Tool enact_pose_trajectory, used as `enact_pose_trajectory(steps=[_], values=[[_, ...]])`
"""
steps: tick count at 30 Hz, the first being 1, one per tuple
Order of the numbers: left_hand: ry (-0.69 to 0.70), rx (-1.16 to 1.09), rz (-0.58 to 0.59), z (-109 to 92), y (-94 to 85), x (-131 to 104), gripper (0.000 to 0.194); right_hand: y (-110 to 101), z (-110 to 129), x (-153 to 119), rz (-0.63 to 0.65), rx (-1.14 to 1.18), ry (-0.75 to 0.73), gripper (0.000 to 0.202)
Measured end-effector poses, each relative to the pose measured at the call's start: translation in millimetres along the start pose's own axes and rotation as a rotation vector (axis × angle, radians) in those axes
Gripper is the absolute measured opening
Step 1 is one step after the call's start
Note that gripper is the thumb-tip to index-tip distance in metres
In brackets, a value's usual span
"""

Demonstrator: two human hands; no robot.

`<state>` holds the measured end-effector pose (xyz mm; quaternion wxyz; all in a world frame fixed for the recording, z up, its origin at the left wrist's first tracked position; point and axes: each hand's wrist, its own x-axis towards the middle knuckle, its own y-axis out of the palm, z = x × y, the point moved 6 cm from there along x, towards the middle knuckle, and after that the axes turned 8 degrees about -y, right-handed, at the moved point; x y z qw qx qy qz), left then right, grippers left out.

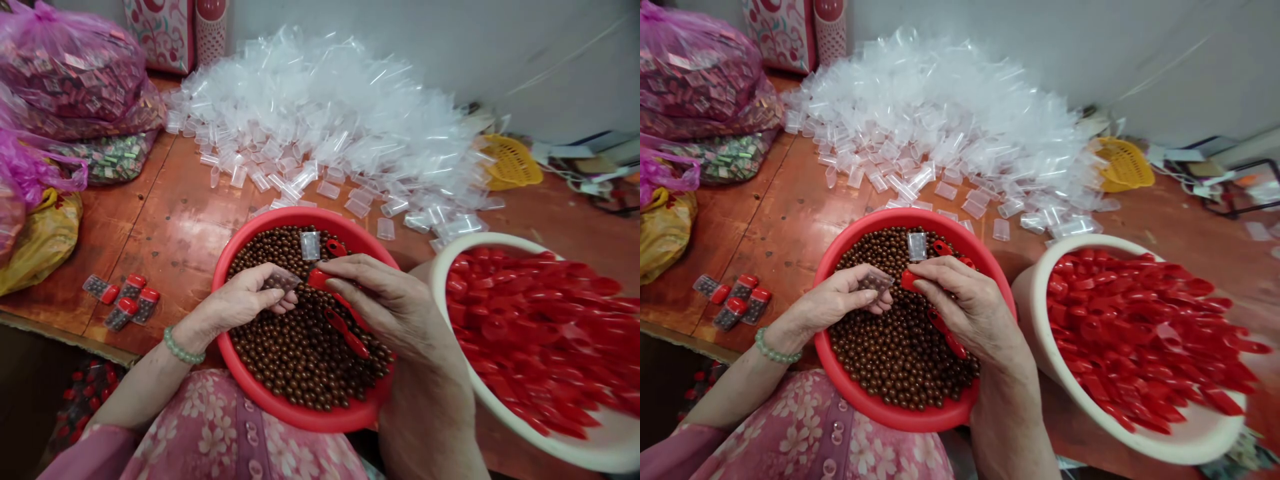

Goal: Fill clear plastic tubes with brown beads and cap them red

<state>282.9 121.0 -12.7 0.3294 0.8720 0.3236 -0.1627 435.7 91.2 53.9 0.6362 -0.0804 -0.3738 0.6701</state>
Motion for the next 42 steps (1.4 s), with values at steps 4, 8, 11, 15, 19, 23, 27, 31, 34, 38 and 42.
enact_pose_trajectory(steps=[4, 8, 11, 15, 19, 23, 27, 31, 34, 38, 42], values=[[0.009, -0.005, 0.024, 0.8, -0.2, -0.6, 0.014, 6.2, 1.2, 6.0, -0.119, 0.042, 0.011, 0.022], [0.052, -0.057, 0.041, 0.3, -1.5, -1.7, 0.019, 15.3, 3.0, 10.2, -0.184, 0.057, 0.029, 0.021], [0.114, -0.089, 0.032, -2.1, -3.3, -3.2, 0.024, 12.8, 2.0, 7.3, -0.301, 0.071, 0.084, 0.021], [0.161, -0.039, 0.005, -4.5, -3.9, -4.2, 0.019, 14.4, 6.4, 4.0, -0.383, 0.103, 0.080, 0.022], [0.221, 0.012, -0.052, -7.8, -5.8, -3.8, 0.022, 19.7, 10.4, 3.8, -0.394, 0.119, 0.064, 0.022], [0.223, 0.058, -0.058, -7.5, -5.7, -2.0, 0.023, 19.0, 10.0, 2.4, -0.438, 0.099, 0.069, 0.023], [0.202, 0.013, -0.058, -5.4, -5.9, -0.4, 0.023, 21.3, 10.5, 3.2, -0.405, 0.105, 0.033, 0.025], [0.203, -0.020, -0.045, -4.9, -4.5, 0.4, 0.021, 22.8, 13.2, 4.3, -0.390, 0.104, -0.001, 0.026], [0.207, -0.031, -0.045, -5.6, -4.3, 0.6, 0.018, 24.9, 17.0, 5.8, -0.366, 0.069, -0.019, 0.025], [0.181, -0.007, -0.025, -5.1, -3.4, 1.0, 0.021, 28.5, 19.3, 7.3, -0.330, 0.042, -0.025, 0.024], [0.168, -0.010, -0.006, -3.6, -2.9, 1.8, 0.023, 29.3, 18.5, 7.4, -0.313, 0.014, -0.015, 0.022]])
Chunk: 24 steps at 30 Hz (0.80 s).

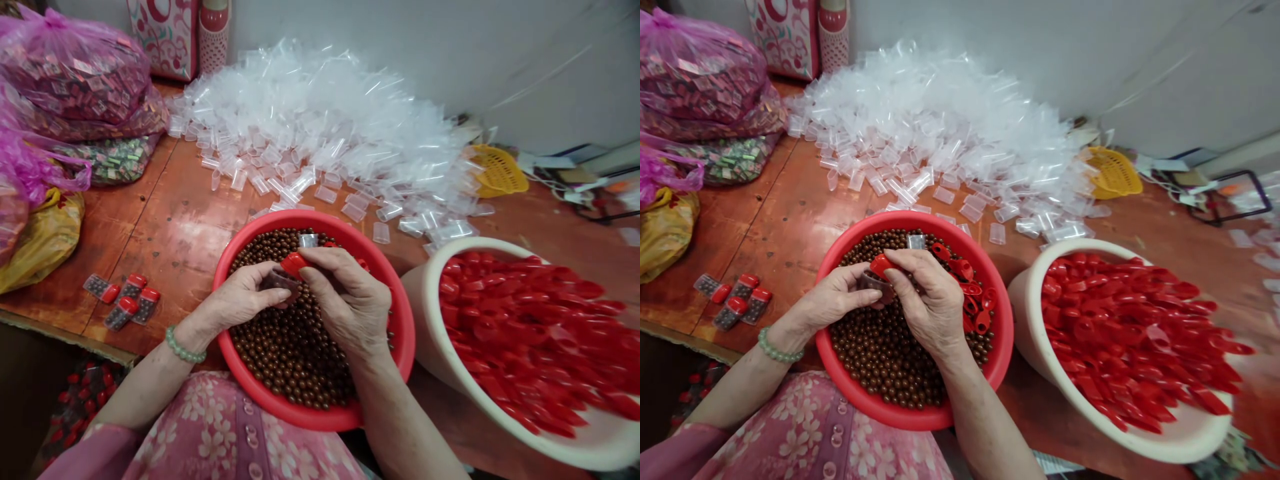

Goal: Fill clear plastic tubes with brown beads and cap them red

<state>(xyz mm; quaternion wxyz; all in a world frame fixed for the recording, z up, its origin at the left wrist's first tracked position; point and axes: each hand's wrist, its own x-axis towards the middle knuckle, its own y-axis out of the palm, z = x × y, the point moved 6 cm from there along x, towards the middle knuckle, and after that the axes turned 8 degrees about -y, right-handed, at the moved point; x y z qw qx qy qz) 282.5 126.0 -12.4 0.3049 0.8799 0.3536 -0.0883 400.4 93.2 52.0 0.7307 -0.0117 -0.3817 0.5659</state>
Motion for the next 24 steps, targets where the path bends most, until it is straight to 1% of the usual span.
enact_pose_trajectory(steps=[6, 10, 15, 18, 24], values=[[0.020, 0.045, -0.016, 3.7, -1.4, 0.8, 0.022, 0.6, 1.6, 0.7, -0.004, -0.006, -0.031, 0.024], [0.032, 0.045, -0.005, 4.0, -0.6, 0.6, 0.022, 6.5, 3.2, 1.1, 0.048, -0.016, -0.065, 0.024], [0.009, 0.062, -0.046, 2.5, -1.1, -0.1, 0.015, 8.2, 2.4, 1.5, 0.092, -0.057, -0.062, 0.021], [0.004, 0.164, -0.073, 2.8, -1.3, -0.1, 0.013, 8.2, 0.7, 0.8, 0.127, -0.052, -0.050, 0.020], [0.070, 0.397, -0.156, 3.5, -4.8, -0.5, 0.016, 8.3, -1.8, 0.2, 0.173, -0.029, -0.034, 0.019]])
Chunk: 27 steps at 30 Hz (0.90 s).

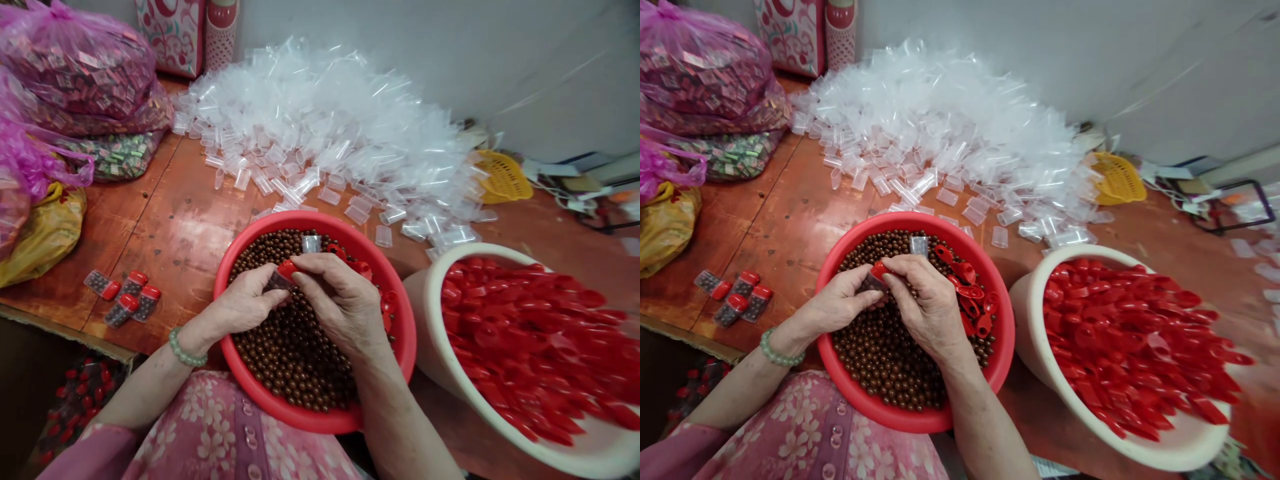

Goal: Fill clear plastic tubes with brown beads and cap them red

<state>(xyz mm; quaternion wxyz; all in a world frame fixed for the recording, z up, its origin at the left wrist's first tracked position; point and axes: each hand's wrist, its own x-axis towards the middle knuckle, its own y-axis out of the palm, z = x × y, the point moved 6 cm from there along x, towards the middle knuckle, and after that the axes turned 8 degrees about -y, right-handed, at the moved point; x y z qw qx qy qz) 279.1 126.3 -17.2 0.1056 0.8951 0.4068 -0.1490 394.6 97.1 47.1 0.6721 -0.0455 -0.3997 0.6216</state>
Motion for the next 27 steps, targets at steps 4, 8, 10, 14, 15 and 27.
enact_pose_trajectory(steps=[4, 8, 10, 14, 15, 27], values=[[0.036, 0.124, 0.013, -1.3, 0.0, -1.6, 0.016, -0.9, -1.2, 0.0, 0.033, 0.017, -0.015, 0.016], [0.048, 0.166, 0.025, -2.1, -0.5, -2.3, 0.019, 0.8, -7.9, -3.4, 0.051, 0.060, 0.034, 0.013], [0.051, 0.173, 0.027, -1.8, -0.5, -2.2, 0.021, 2.6, -10.9, -5.7, 0.046, 0.069, 0.069, 0.011], [0.052, 0.159, 0.032, -0.4, 0.2, -1.6, 0.021, 5.2, -14.9, -9.3, 0.029, 0.108, 0.130, 0.008], [0.055, 0.153, 0.037, -0.3, 0.5, -1.6, 0.021, 5.4, -15.9, -10.0, 0.026, 0.131, 0.141, 0.008], [0.050, 0.219, 0.094, 0.3, 3.4, 0.0, 0.023, 3.4, -19.9, -12.2, 0.053, 0.205, 0.170, 0.007]])
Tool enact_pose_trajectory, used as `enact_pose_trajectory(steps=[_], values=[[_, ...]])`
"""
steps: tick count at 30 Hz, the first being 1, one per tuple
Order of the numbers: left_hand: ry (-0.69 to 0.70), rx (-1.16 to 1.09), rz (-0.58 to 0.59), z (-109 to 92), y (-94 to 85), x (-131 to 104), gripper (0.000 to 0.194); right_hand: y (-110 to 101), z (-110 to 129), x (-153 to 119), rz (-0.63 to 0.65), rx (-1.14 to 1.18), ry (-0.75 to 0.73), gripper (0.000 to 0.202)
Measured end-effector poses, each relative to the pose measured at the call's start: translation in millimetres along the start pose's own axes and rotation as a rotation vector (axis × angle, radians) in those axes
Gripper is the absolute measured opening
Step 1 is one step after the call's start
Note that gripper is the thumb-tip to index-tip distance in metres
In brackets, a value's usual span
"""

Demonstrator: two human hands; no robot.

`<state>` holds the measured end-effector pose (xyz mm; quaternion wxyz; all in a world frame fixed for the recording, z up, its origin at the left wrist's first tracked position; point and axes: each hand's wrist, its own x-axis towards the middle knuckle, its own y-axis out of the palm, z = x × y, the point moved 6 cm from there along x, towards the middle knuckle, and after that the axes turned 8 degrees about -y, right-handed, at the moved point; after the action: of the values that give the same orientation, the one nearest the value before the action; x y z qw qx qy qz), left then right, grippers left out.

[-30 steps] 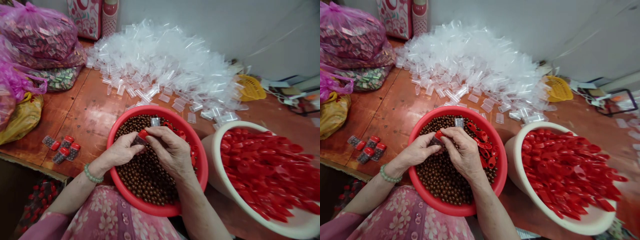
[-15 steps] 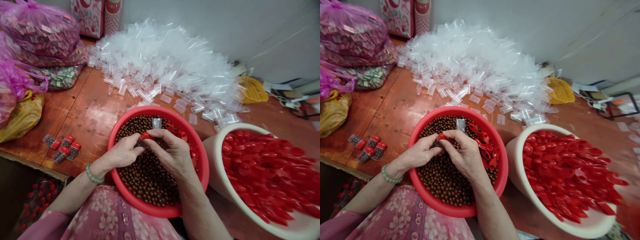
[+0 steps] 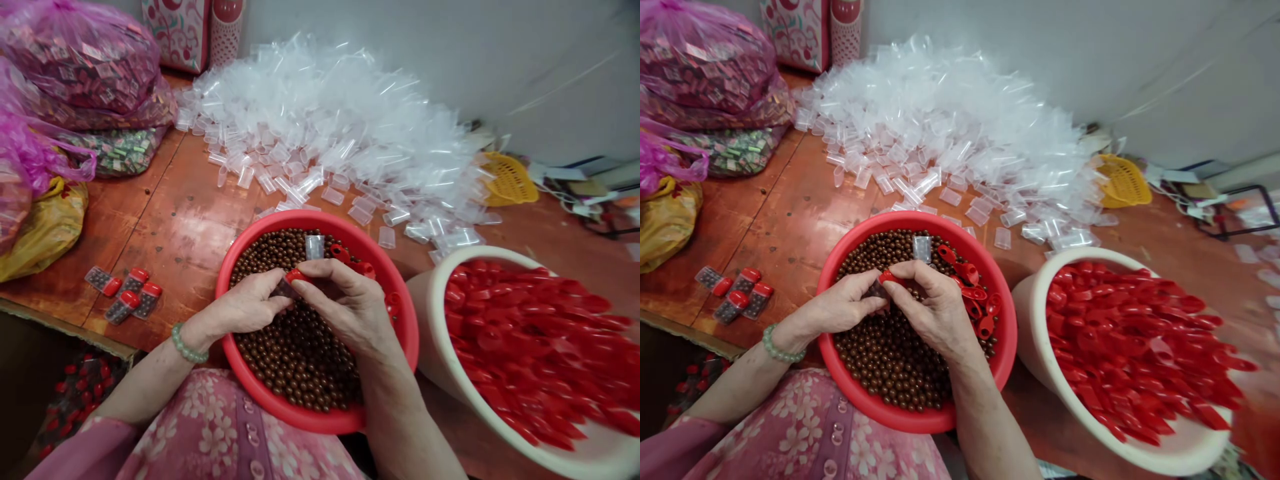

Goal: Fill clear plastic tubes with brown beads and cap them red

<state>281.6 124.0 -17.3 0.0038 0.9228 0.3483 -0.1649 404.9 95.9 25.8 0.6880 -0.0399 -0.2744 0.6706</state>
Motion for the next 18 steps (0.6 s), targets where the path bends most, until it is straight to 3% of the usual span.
enact_pose_trajectory(steps=[7, 12, 18], values=[[-0.025, 0.034, -0.012, -0.3, -0.1, 0.3, 0.019, 2.6, 3.3, -1.2, -0.023, -0.047, -0.013, 0.004], [-0.088, 0.016, 0.025, -1.0, 0.7, 0.5, 0.019, 2.0, 0.3, -6.1, 0.046, -0.041, -0.056, 0.010], [-0.192, -0.217, 0.041, 1.4, 0.0, 0.4, 0.009, 13.1, 10.4, -12.1, 0.180, -0.345, -0.223, 0.061]])
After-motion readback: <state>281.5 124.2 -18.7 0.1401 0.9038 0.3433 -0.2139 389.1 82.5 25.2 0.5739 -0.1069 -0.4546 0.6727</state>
